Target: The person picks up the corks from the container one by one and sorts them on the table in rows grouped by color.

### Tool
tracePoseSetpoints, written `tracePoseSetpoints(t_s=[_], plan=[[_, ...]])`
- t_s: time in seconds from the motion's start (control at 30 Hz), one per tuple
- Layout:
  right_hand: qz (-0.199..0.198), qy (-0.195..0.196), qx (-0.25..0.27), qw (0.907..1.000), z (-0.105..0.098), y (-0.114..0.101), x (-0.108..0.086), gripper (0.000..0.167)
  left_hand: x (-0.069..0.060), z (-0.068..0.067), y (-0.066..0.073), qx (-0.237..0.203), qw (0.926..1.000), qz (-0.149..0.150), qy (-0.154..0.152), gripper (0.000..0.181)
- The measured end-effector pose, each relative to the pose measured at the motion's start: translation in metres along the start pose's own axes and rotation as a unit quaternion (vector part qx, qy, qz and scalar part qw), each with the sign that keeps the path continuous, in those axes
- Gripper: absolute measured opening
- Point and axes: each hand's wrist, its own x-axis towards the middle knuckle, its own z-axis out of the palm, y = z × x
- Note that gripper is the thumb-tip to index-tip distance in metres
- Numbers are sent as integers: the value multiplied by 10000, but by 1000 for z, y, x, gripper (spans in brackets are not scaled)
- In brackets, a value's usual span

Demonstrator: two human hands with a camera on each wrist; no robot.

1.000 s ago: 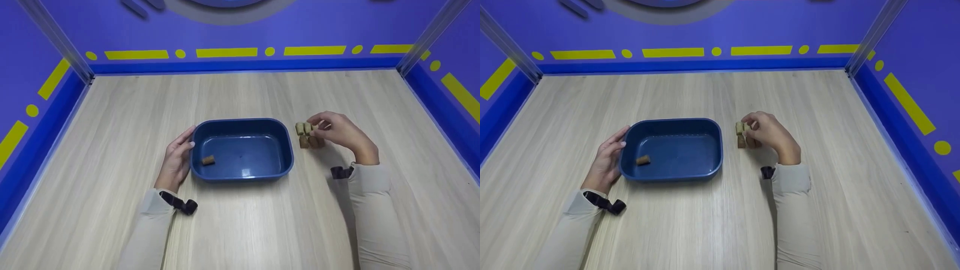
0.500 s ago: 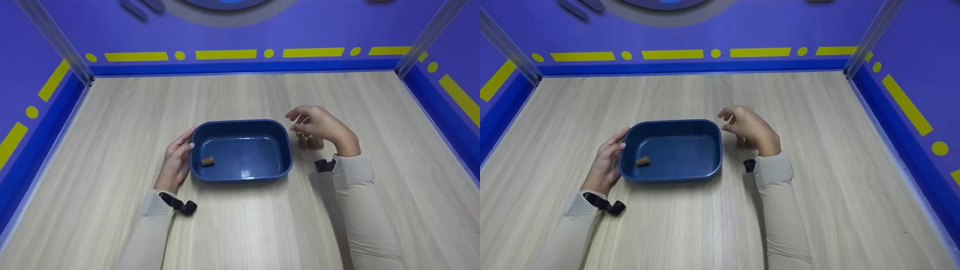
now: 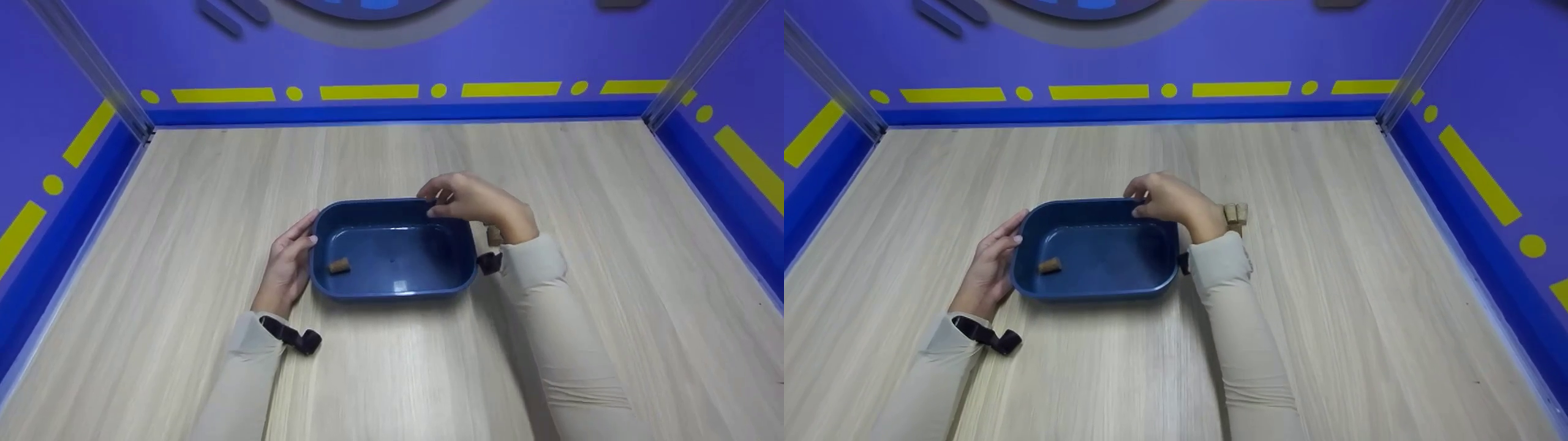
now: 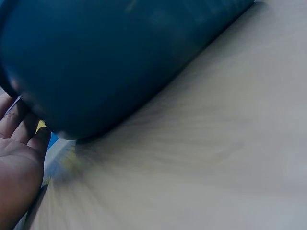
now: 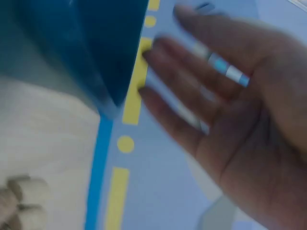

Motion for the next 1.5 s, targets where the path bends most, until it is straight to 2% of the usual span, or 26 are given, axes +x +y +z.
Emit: tracePoseSetpoints(t_s=[0.13, 0.23, 0.47, 0.87, 1.1, 1.23, 1.5], plan=[[-106, -140, -138, 9998, 3, -13, 12, 33, -1, -1, 0, -75, 10000, 21, -40, 54], [-338, -221, -250, 9989, 6, -21, 21, 33, -1, -1, 1, -168, 9998, 34, -81, 53], [-801, -443, -123, 9957, 22, -33, 41, 32, -1, 1, 1, -168, 9998, -15, -41, 55], [-663, -959, 12, 9932, 60, -48, 68, 37, -3, -1, -1, -108, 9998, -75, -143, 57], [-493, -1234, -12, 9911, 72, -56, 72, 39, -1, 1, 0, -160, 9997, -101, -123, 58], [-550, -1380, -160, 9888, 80, -59, 75, 41, -2, 1, 0, -122, 9997, -181, -87, 57], [-435, -1680, -328, 9843, 93, -65, 80, 38, -1, 2, 1, -42, 9998, -104, -161, 58]])
